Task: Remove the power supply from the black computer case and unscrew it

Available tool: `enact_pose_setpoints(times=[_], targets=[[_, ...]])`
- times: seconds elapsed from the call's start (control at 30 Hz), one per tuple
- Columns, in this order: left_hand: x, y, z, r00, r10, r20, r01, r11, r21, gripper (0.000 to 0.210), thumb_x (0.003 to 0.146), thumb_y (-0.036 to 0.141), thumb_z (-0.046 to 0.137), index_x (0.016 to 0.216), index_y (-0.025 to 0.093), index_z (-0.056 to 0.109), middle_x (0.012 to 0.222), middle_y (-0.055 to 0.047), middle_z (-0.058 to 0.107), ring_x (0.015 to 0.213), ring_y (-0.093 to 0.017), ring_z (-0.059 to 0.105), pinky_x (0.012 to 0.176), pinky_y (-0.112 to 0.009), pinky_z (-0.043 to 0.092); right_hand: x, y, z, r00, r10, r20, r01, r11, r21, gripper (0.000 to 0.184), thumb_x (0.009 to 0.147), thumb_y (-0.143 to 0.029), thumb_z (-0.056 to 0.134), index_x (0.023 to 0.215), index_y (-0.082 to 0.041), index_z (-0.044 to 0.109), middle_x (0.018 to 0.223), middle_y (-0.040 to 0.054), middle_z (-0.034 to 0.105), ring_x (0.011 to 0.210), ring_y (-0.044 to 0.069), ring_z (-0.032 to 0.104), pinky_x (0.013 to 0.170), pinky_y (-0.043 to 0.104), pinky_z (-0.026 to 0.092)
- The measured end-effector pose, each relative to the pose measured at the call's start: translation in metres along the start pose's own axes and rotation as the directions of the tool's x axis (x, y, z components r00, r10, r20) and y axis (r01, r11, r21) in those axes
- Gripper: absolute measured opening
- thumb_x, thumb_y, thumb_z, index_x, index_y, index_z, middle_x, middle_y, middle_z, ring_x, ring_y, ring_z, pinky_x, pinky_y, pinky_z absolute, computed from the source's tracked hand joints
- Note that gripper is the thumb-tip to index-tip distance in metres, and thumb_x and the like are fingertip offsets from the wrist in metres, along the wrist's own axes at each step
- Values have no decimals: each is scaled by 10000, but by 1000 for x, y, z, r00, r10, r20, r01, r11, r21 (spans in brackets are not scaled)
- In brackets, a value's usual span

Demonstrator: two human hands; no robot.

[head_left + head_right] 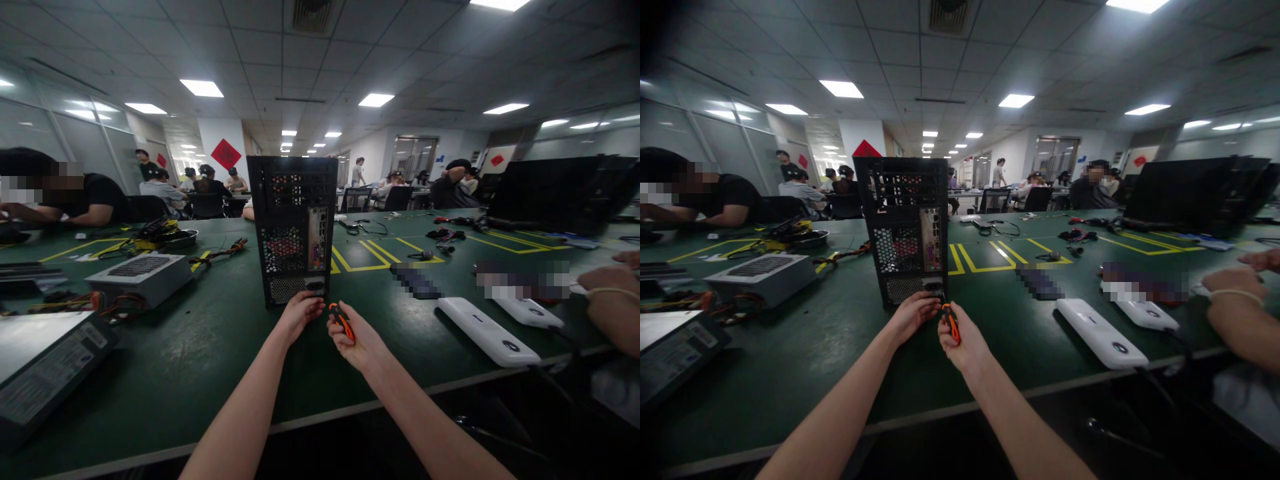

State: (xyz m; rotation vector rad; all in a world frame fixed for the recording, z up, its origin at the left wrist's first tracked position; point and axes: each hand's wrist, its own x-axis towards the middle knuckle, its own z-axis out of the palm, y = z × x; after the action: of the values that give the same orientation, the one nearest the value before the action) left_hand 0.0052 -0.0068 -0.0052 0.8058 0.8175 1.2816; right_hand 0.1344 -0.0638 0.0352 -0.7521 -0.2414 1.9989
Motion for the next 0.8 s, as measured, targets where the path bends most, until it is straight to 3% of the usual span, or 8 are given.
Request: enact_pose_setpoints(times=[0.3, 0.5, 0.7, 0.8], targets=[[0, 0, 0, 1000, 2, -10, -2, 1000, 7, 213, 703, 52, 555, 898, 120, 505, 788, -96, 648, 685, -135, 626, 648, -245, 489, -1, 2, -3, 1000, 14, -9, -14, 1000, 27, 207, 895, -183, 307, 790, -106, 468, 538, -33, 413, 351, 22, 401, 237, 70, 226], [1, -1, 0, 1000, -7, -14, 8, 1000, 8, 227, 706, 60, 556, 916, 123, 497, 808, -101, 647, 701, -141, 628, 653, -249, 491, 1, 3, -3, 995, -74, -61, 76, 997, 23, 124, 851, -103, 388, 752, -146, 448, 565, -36, 447, 384, 14, 433, 257, 49, 232], [1, 0, 2, 1000, -4, -30, 5, 1000, 21, 202, 713, 58, 544, 900, 123, 505, 788, -98, 647, 692, -140, 629, 650, -249, 493, -3, 4, -1, 999, -35, -36, 35, 999, -8, 229, 889, -166, 300, 787, -97, 493, 521, -28, 427, 359, 29, 407, 244, 75, 236], [-1, 1, 3, 1000, -9, -28, 10, 1000, 29, 201, 713, 53, 541, 898, 122, 505, 791, -98, 648, 686, -134, 628, 643, -238, 493, -3, 7, 0, 996, -76, -48, 75, 997, -29, 195, 877, -177, 354, 756, -112, 493, 521, -29, 438, 351, 27, 393, 237, 78, 214]])
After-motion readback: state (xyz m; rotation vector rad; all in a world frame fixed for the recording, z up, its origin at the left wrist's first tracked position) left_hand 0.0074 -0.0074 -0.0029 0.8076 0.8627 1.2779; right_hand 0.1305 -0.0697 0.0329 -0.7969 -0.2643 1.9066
